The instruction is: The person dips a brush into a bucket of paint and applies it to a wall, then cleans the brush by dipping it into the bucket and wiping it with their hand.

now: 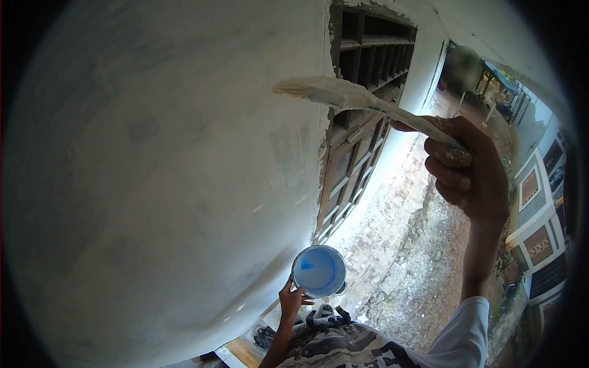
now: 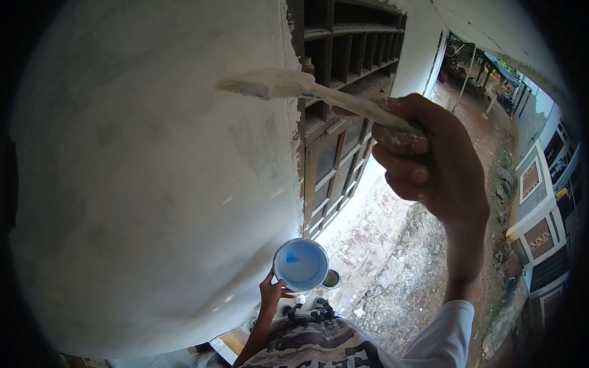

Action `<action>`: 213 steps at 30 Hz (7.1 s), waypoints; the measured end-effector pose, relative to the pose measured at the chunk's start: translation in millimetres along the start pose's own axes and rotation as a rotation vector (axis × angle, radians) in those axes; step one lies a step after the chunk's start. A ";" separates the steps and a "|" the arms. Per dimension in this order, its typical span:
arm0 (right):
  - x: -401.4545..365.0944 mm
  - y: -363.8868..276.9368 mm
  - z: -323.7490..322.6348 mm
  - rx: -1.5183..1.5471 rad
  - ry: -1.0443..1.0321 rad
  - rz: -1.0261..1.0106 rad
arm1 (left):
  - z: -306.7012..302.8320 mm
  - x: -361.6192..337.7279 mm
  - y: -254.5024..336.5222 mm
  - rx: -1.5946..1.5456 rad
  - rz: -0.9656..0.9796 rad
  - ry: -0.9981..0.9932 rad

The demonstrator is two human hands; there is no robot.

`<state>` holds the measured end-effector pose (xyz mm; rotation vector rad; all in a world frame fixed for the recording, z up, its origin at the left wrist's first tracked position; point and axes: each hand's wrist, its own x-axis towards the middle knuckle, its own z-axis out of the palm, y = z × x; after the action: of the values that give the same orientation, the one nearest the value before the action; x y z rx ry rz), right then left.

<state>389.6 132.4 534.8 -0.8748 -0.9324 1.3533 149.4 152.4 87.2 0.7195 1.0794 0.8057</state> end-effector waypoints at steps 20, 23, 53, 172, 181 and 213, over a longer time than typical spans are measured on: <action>5.2 143.5 -19.2 -0.024 0.121 0.389 | -6.4 2.9 -7.2 0.059 0.017 0.007; 14.9 116.4 -1.0 0.060 0.085 0.374 | -4.5 1.6 -6.1 0.052 0.015 -0.002; 16.5 114.5 19.9 0.087 0.028 0.389 | 1.9 3.7 -4.7 0.049 0.011 -0.011; -27.7 237.8 -50.9 -0.211 0.318 -0.285 | 37.4 0.2 17.9 -0.026 -0.042 0.028; 44.8 230.0 -16.4 -1.035 0.438 -1.064 | 28.8 -2.9 8.9 -0.053 -0.019 0.036; 79.8 321.6 -41.3 -0.970 0.445 -1.099 | 23.5 -3.7 8.5 -0.065 -0.017 0.057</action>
<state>300.8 224.5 226.4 -1.0311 -1.3993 -0.2948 168.8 151.0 103.2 0.6352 1.1042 0.8477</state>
